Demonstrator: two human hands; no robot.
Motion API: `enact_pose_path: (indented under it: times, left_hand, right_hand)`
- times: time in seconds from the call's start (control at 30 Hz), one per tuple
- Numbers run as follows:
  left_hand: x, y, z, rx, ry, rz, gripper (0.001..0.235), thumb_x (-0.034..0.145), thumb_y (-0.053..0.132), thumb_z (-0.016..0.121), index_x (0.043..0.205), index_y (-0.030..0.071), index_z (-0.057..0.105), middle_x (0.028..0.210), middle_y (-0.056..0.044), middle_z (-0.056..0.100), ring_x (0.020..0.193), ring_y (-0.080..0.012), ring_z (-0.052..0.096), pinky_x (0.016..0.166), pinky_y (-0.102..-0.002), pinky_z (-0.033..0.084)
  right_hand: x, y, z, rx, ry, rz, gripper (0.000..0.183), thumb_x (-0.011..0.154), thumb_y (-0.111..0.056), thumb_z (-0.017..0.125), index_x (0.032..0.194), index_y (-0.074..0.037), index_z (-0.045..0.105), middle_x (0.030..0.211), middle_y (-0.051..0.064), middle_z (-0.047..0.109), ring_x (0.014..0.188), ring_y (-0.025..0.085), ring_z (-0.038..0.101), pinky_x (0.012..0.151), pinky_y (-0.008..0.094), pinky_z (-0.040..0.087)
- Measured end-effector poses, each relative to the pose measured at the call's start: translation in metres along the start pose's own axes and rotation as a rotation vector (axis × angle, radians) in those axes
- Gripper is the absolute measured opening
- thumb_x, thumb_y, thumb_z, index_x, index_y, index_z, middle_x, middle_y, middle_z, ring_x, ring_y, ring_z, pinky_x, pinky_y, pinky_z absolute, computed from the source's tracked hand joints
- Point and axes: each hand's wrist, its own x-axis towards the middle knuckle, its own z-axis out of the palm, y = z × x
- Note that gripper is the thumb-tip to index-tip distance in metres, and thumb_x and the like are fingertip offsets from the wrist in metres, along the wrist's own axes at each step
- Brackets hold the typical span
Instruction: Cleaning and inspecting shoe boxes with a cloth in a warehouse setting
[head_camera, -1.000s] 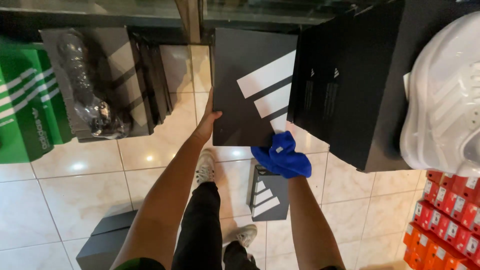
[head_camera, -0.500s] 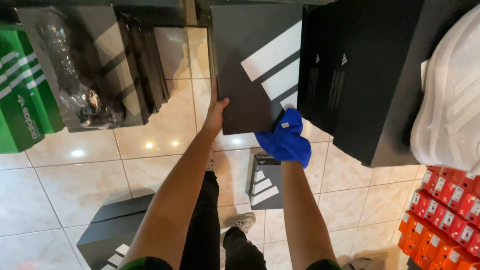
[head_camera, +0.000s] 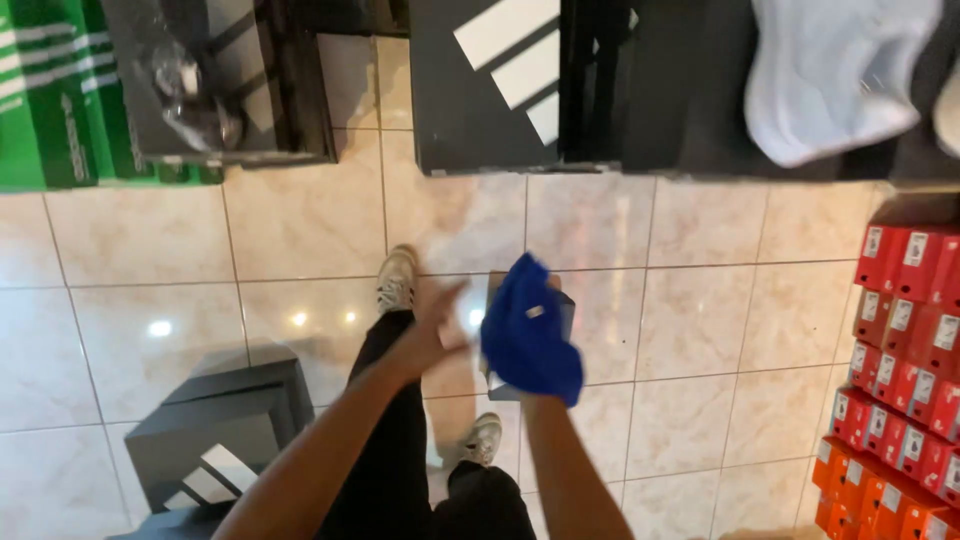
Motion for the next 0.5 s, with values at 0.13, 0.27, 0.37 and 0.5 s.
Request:
enact_pose_path:
  times: [0.13, 0.27, 0.37, 0.5]
  left_hand:
    - [-0.157, -0.055, 0.056, 0.569, -0.101, -0.216, 0.092, 0.076, 0.037, 0.089, 0.153, 0.017, 0.043, 0.130, -0.022, 0.062, 0.120, -0.0435, 0.060, 0.099, -0.057, 0.051]
    - [-0.280, -0.046, 0.093, 0.595, 0.245, -0.199, 0.056, 0.083, 0.027, 0.081, 0.137, 0.024, 0.065, 0.117, -0.012, 0.074, 0.112, -0.0345, 0.070, 0.091, -0.047, 0.058]
    - [-0.336, -0.030, 0.087, 0.941, 0.261, 0.016, 0.054, 0.078, 0.011, 0.076, 0.130, 0.022, 0.068, 0.122, -0.008, 0.064, 0.111, -0.0346, 0.067, 0.091, -0.042, 0.059]
    - [-0.364, -0.026, 0.112, 1.103, 0.133, 0.074, 0.057, 0.079, 0.006, 0.070, 0.130, 0.032, 0.069, 0.132, -0.009, 0.055, 0.116, -0.0382, 0.063, 0.094, -0.048, 0.057]
  right_hand:
    - [-0.117, -0.051, -0.048, 1.309, -0.260, 0.183, 0.053, 0.097, -0.022, 0.062, 0.143, 0.001, 0.047, 0.113, 0.023, 0.067, 0.087, 0.030, 0.068, 0.067, 0.036, 0.056]
    - [-0.230, -0.083, -0.082, 2.978, -0.799, 0.440, 0.081, 0.098, -0.038, 0.063, 0.164, -0.012, 0.024, 0.095, 0.018, 0.070, 0.068, 0.026, 0.068, 0.058, 0.034, 0.057]
    - [-0.335, -0.092, -0.103, 2.800, -0.543, 0.218, 0.061, 0.106, -0.025, 0.045, 0.159, -0.001, 0.026, 0.155, 0.012, 0.042, 0.139, 0.026, 0.047, 0.121, 0.039, 0.033]
    - [-0.451, -0.146, -0.086, 2.093, -1.249, 0.594, 0.104, 0.084, -0.045, 0.086, 0.162, -0.011, 0.027, 0.162, 0.018, 0.036, 0.134, 0.044, 0.055, 0.107, 0.051, 0.051]
